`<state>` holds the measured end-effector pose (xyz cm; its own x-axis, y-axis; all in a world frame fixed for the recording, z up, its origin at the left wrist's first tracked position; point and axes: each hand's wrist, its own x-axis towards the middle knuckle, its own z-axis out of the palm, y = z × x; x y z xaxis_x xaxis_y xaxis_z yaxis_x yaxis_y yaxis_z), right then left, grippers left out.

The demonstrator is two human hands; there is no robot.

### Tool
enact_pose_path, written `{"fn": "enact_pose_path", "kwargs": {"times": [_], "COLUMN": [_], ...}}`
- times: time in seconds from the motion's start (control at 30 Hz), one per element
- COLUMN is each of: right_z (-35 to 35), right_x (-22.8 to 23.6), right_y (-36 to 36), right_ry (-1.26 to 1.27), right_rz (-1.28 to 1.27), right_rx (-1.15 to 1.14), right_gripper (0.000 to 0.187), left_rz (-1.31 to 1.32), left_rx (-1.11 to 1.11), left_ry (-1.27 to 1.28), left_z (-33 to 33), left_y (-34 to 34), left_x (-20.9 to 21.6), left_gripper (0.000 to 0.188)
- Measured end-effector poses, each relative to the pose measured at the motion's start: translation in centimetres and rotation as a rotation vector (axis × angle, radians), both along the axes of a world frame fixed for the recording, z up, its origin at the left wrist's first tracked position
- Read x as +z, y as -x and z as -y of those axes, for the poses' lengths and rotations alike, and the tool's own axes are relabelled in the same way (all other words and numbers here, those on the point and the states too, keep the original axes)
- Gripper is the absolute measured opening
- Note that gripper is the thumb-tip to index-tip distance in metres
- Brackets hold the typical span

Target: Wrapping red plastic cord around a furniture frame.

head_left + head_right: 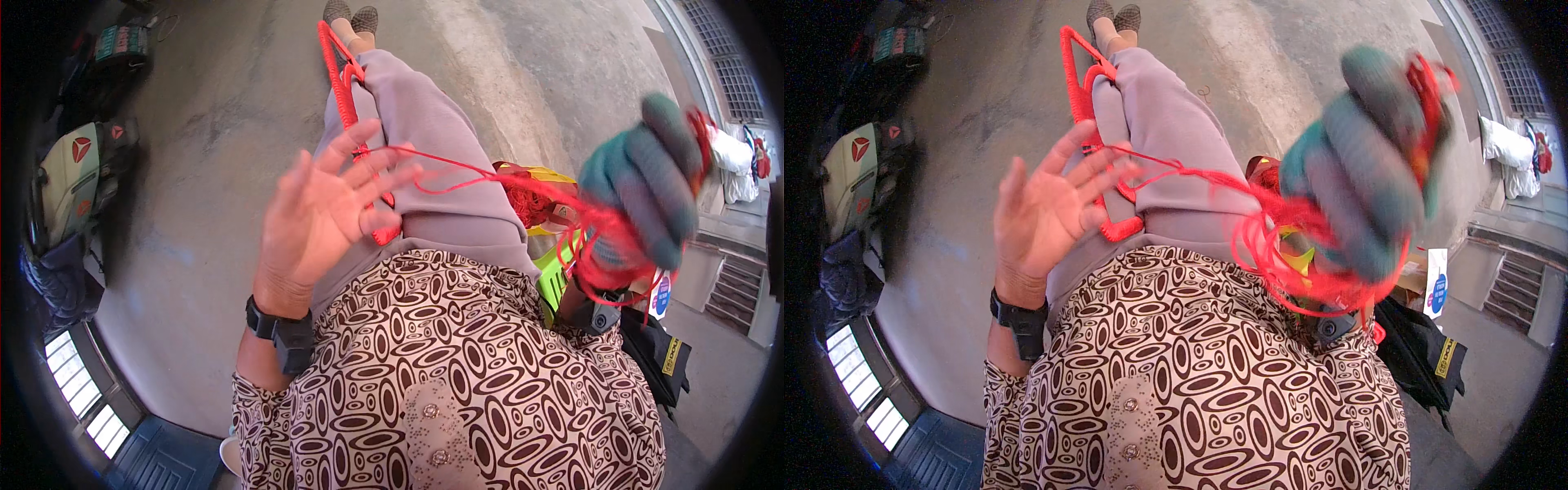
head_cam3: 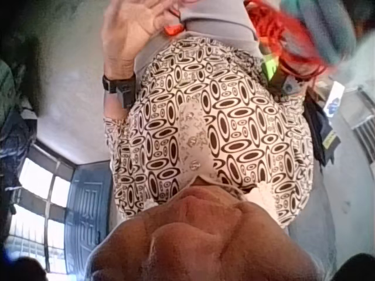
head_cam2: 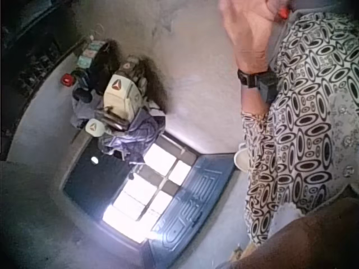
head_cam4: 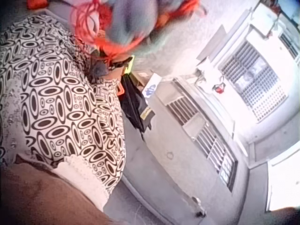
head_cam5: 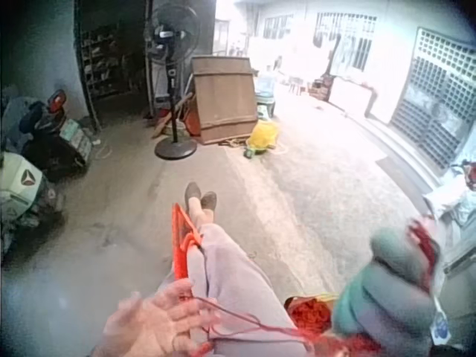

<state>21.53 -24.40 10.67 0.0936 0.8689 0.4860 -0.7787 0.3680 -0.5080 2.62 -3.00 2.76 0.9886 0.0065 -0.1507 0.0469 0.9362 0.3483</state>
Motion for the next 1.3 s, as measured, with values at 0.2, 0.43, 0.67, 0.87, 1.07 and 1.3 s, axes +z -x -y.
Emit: {"fn": "enact_pose_path", "kwargs": {"times": [0.2,0.43,0.67,0.87,1.07,1.3], "right_z": [-2.2,-7.7,-4.7,-1.5,-5.9,-9.5], "right_x": [-10.1,-14.1,-16.4,-13.4,-11.5,-14.4], "right_y": [3.3,6.3,0.6,-3.0,3.0,6.8], "right_ry": [0.518,1.159,0.837,0.966,1.160,1.101], "right_rz": [1.030,-0.001,-0.709,-0.235,0.728,0.465], "right_rx": [-0.921,0.006,-0.597,-0.994,-0.768,-0.299], "right_gripper": [0.026,0.024,0.010,0.019,0.026,0.027], "left_rz": [-0.069,-0.598,-0.550,-0.201,-0.266,-0.432], "left_rx": [0.226,0.097,-0.070,0.346,0.206,0.022], "left_ry": [0.198,-0.572,-0.632,-0.336,-0.706,-0.940], "left_z": [-3.0,-3.5,-3.3,-3.8,-2.7,-0.7], "left_y": [2.4,6.7,7.3,5.3,1.8,1.4], "left_x": [-1.3,-0.4,-0.5,-1.6,-5.2,-6.2], "left_gripper": [0.043,0.021,0.018,0.018,0.027,0.027]}}
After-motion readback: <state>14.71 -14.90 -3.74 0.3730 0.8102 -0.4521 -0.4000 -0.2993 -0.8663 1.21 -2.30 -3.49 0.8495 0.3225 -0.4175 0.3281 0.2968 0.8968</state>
